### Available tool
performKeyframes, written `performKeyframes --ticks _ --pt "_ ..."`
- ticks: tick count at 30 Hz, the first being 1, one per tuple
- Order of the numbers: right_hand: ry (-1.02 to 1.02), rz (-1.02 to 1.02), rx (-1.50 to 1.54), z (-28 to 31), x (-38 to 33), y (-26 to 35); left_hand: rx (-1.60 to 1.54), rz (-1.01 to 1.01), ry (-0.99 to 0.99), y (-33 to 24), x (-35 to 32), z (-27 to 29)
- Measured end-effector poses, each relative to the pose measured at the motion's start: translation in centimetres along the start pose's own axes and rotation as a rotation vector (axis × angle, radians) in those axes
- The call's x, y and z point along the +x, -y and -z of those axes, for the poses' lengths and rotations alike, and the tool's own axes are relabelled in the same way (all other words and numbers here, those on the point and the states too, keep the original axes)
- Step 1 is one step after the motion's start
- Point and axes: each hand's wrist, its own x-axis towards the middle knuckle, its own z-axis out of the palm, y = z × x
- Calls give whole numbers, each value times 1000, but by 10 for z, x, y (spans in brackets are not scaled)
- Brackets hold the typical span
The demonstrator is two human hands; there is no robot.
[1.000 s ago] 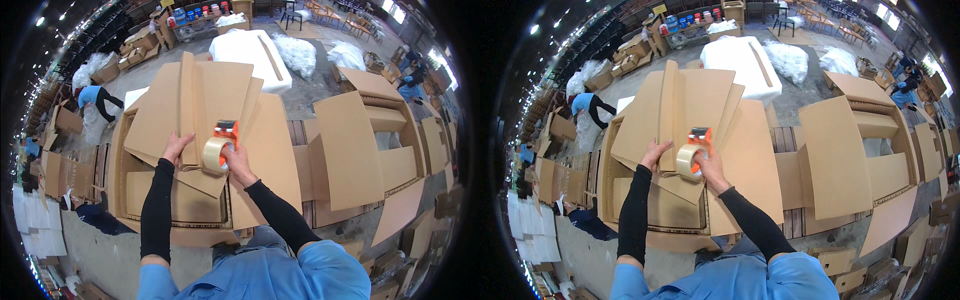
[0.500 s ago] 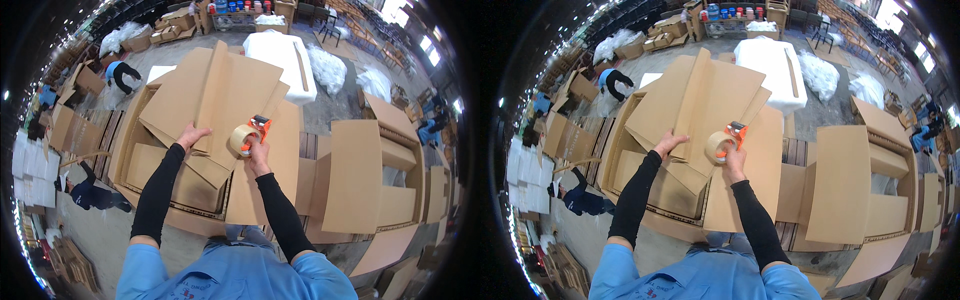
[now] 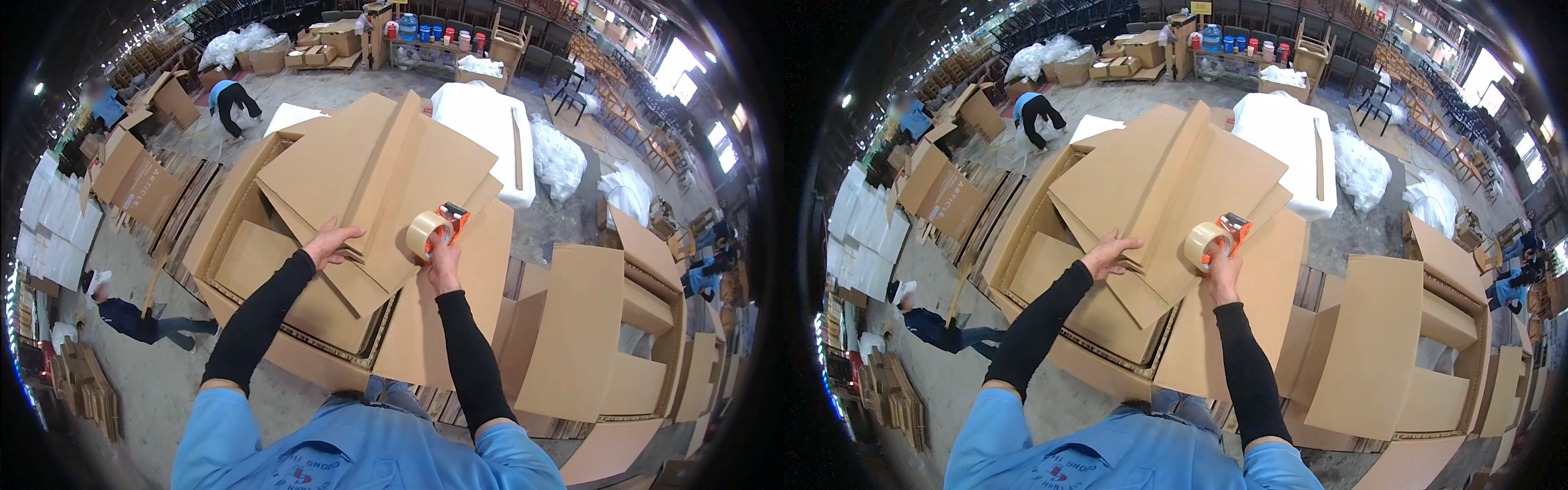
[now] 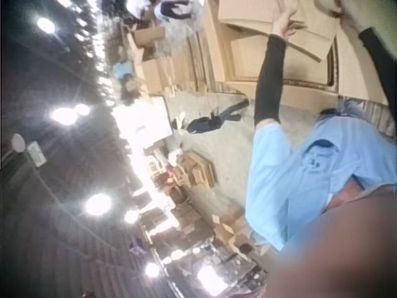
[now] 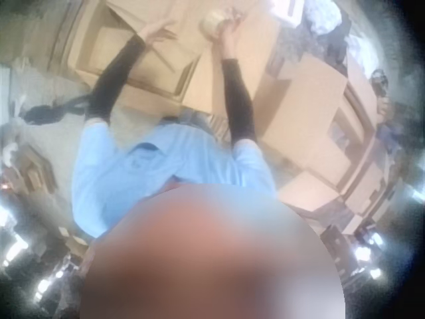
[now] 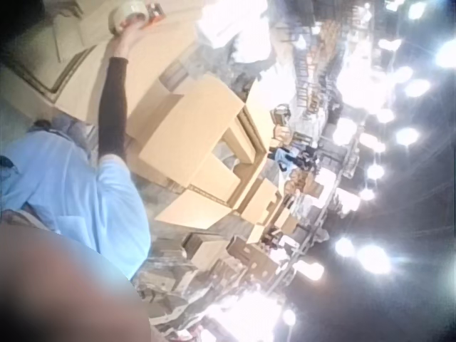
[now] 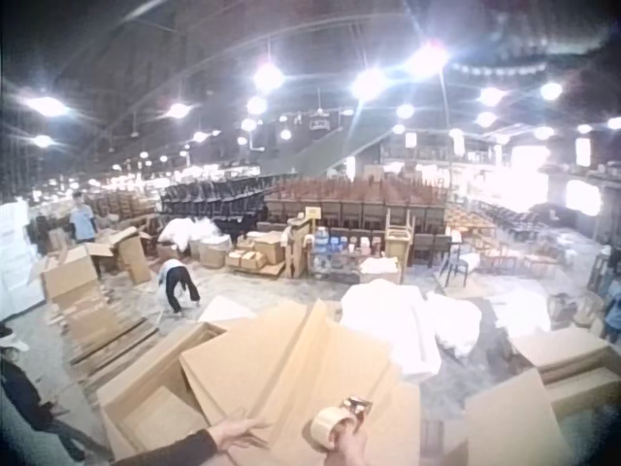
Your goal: The person assembles a large cardboard box by folding and taping its flaps. They insert internal cardboard dividers and secure the box with packing tape. Another person assists by holding the box steady during taping.
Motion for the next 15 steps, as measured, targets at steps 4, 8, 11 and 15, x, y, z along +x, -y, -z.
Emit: performKeyframes --ticks 4,8,11,15 --pt "27 -67 4 -6 -51 -5 44 -36 -44 12 -19 30" --pt "23 -3 39 1 -95 -36 167 -36 -44 40 -31 51" --pt "98 -123 -60 28 -129 -55 226 3 -131 82 -38 55" --pt "106 -120 -214 60 -184 -36 191 -171 44 77 -67 38"
